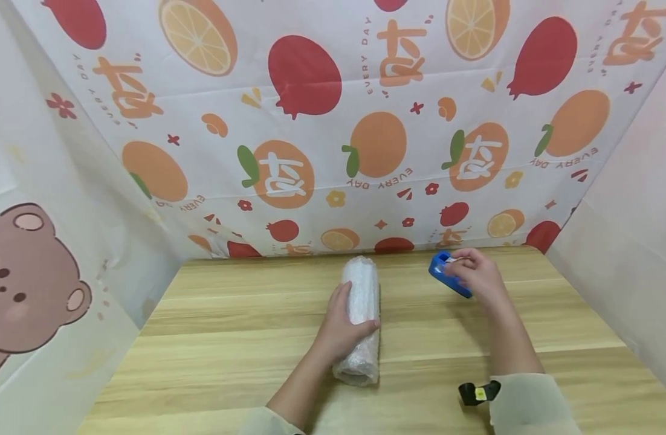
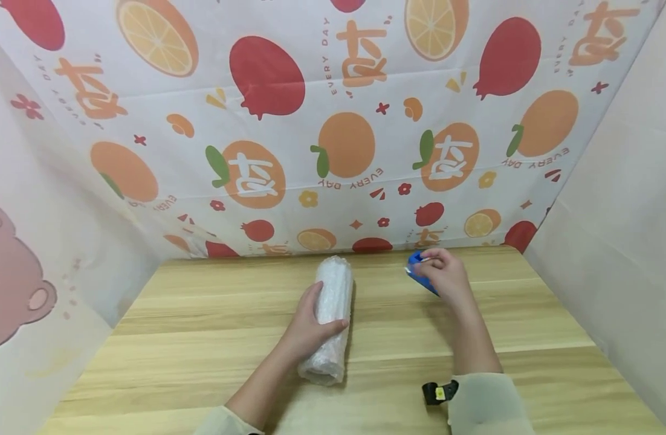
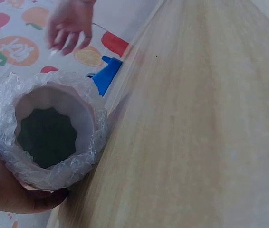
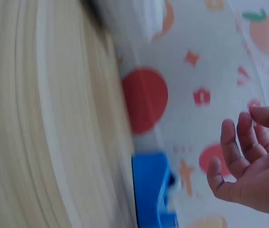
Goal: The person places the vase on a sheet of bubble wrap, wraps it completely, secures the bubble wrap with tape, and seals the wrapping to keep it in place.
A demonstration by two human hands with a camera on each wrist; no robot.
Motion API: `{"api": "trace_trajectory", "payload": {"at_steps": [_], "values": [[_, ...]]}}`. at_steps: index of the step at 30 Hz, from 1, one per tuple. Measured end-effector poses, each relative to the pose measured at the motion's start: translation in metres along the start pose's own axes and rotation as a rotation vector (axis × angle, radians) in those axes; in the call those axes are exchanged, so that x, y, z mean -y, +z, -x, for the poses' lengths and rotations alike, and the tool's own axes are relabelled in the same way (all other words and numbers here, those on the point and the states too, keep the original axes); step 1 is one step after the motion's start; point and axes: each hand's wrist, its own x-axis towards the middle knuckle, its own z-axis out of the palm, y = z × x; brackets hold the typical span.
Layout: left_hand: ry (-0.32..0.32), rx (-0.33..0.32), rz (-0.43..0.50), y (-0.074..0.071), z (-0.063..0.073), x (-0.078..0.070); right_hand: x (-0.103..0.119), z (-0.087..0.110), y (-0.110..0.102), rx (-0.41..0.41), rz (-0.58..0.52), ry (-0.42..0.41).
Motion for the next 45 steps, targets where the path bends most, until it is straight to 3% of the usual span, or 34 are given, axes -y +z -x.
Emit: {"api": "trace_trajectory", "payload": {"at_steps": [3, 7, 15, 23, 35, 45], "values": [[0.023, 0.003, 0.009, 0.003, 0.001, -0.002, 0.007, 0.005, 0.017, 0.086, -0.091, -0.044], [0.042, 0.019, 0.008, 0.005, 0.0, -0.005, 0.014, 0.01, 0.032, 0.137, -0.182, -0.095], [0.034, 0.029, -0.004, 0.003, -0.004, -0.01, 0.027, 0.011, 0.05, 0.189, -0.215, -0.176], [0.037, 0.027, -0.027, 0.001, -0.005, -0.01, 0.024, 0.007, 0.072, 0.239, -0.14, -0.169], [0.017, 0.02, -0.032, 0.001, -0.001, -0.006, 0.02, 0.009, 0.117, 0.319, -0.203, -0.136], [0.006, 0.012, -0.044, 0.003, 0.001, -0.002, 0.016, 0.009, 0.133, 0.324, -0.153, -0.103]]}}
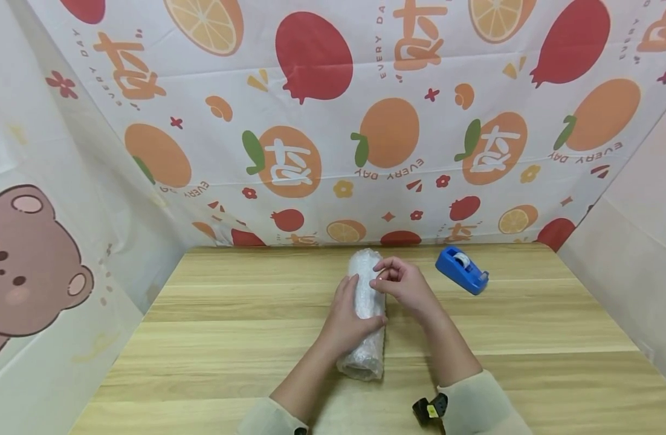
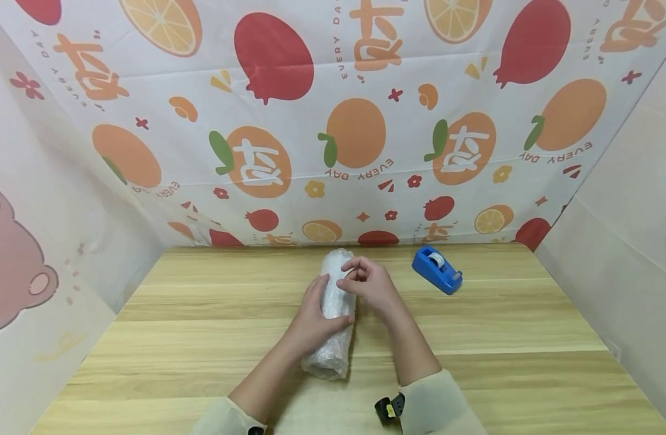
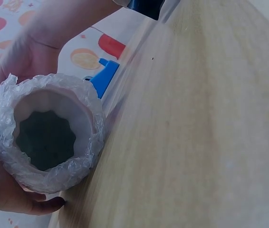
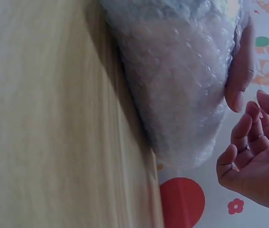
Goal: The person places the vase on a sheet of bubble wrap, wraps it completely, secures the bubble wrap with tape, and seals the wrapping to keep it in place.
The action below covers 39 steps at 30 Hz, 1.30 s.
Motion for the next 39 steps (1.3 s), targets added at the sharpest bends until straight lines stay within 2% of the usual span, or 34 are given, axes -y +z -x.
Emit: {"api": "trace_trajectory", "payload": {"at_steps": [6, 11, 14, 17, 22, 31, 36, 39], "values": [[0.004, -0.001, 0.001, 0.0, 0.0, -0.001, -0.002, -0.004, 0.004, -0.013, 0.047, 0.016], [0.021, -0.005, 0.006, -0.001, 0.0, -0.002, 0.015, 0.003, 0.009, -0.024, 0.111, 0.054], [0.016, -0.002, 0.002, -0.001, 0.0, -0.003, 0.012, 0.002, 0.01, -0.049, 0.136, 0.057], [0.017, -0.002, -0.006, -0.002, 0.0, -0.003, -0.006, -0.007, 0.009, -0.081, 0.139, 0.056], [0.021, -0.002, -0.01, -0.002, 0.001, -0.005, -0.01, -0.009, 0.013, -0.115, 0.159, 0.048], [0.044, -0.037, 0.035, 0.0, 0.001, -0.004, -0.008, -0.01, 0.018, -0.15, 0.327, 0.101], [0.086, -0.038, 0.033, 0.0, 0.001, -0.004, -0.012, -0.011, 0.016, -0.143, 0.315, 0.137], [0.096, -0.035, 0.012, -0.001, 0.0, -0.004, -0.018, -0.012, 0.013, -0.123, 0.236, 0.155]]}}
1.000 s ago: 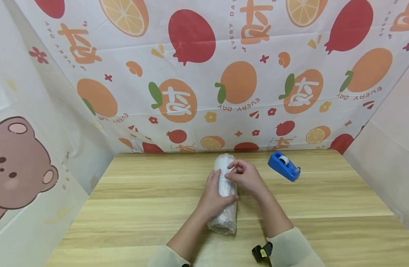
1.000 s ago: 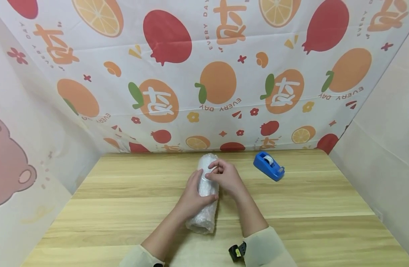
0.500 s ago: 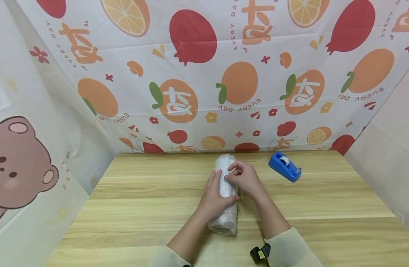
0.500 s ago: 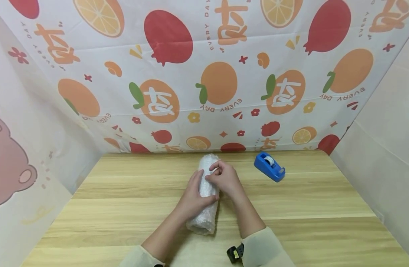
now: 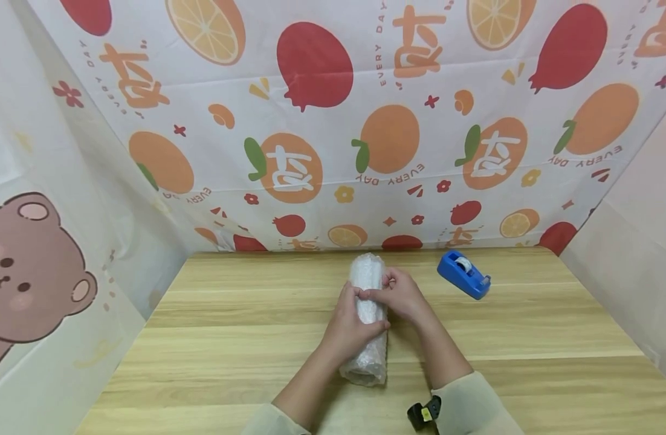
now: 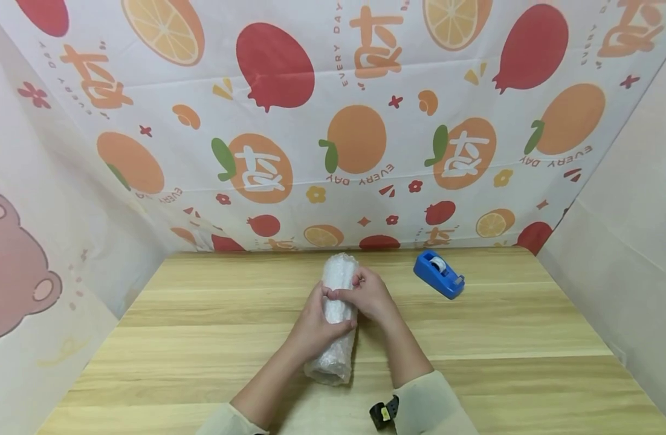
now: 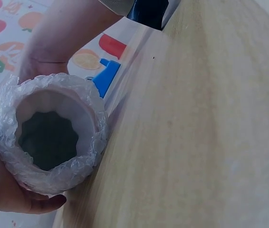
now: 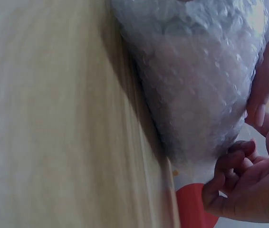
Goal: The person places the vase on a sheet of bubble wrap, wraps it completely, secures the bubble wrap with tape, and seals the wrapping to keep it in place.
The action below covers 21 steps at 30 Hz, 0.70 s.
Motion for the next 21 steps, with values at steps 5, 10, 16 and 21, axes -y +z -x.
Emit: {"api": "trace_trajectory", "payload": {"at_steps": [5, 10, 16, 21], "values": [[-0.016, 0.013, -0.014, -0.001, 0.0, 0.001, -0.009, -0.002, -0.003, 0.107, -0.175, 0.037], [-0.003, 0.016, -0.033, -0.001, 0.001, 0.001, -0.016, -0.003, -0.007, 0.202, -0.275, 0.063], [0.004, 0.016, -0.053, 0.0, 0.001, 0.002, -0.025, -0.006, -0.013, 0.265, -0.351, 0.061], [-0.006, 0.013, -0.048, 0.001, -0.001, 0.002, -0.023, -0.006, -0.017, 0.314, -0.39, 0.039]]}}
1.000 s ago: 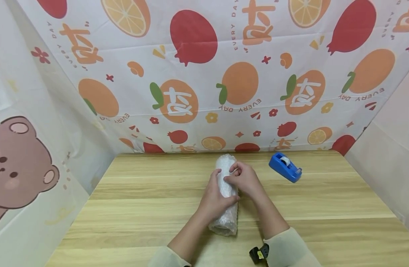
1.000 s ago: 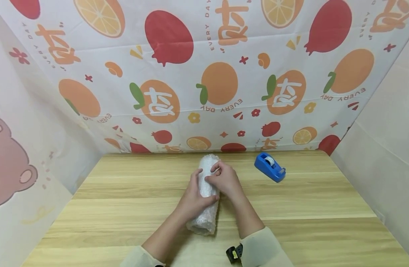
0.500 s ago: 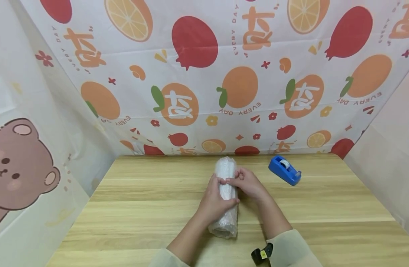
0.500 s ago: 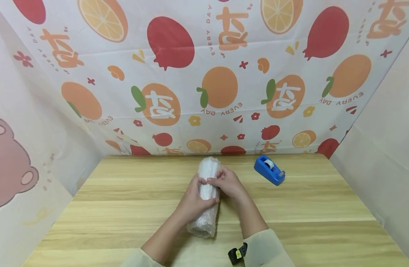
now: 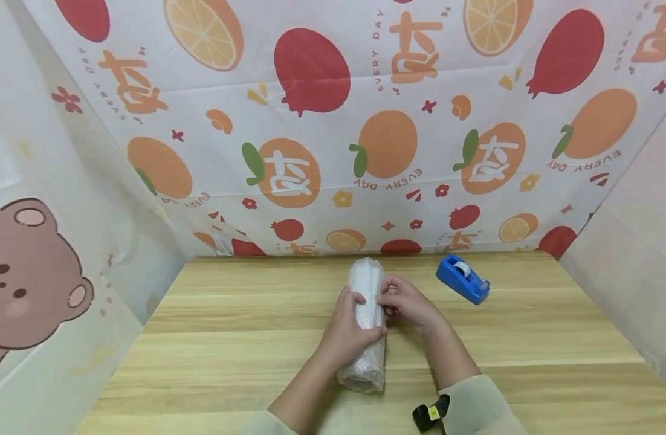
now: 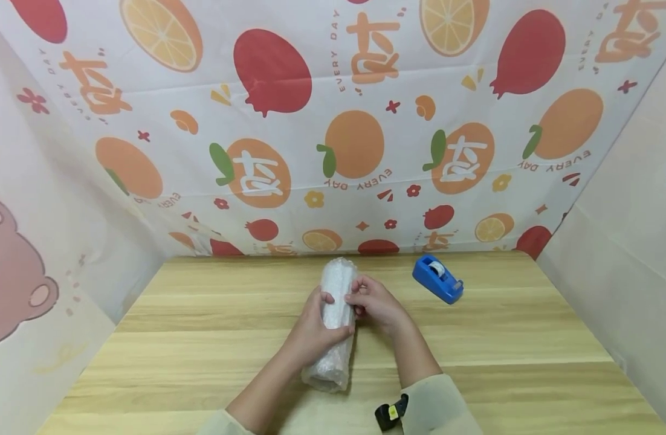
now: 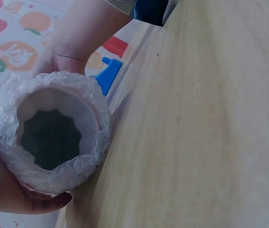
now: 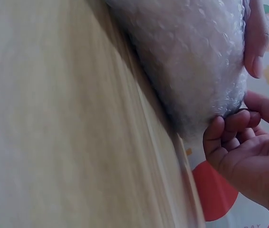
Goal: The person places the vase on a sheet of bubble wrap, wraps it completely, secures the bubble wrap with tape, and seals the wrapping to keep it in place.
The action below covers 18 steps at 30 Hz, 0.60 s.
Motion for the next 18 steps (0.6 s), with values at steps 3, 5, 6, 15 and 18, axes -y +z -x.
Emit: {"api": "trace_trajectory", "payload": {"at_steps": [3, 5, 6, 15, 18], "values": [[0.002, -0.006, 0.01, -0.0002, 0.0005, 0.0007, 0.0011, 0.0007, 0.0001, 0.012, -0.021, 0.001], [0.007, -0.007, 0.019, -0.0003, 0.001, 0.0011, 0.0015, 0.0007, 0.0002, 0.013, -0.026, 0.003], [0.007, -0.007, 0.025, -0.0004, 0.0014, 0.0011, 0.0015, 0.0008, 0.0003, 0.009, -0.024, 0.005], [0.035, -0.001, 0.042, -0.002, 0.003, 0.0012, 0.0003, 0.0008, 0.0025, -0.024, 0.019, 0.009], [0.045, -0.003, 0.041, -0.0025, 0.0026, 0.0007, 0.0006, 0.0006, 0.0024, -0.018, 0.025, 0.005]]}}
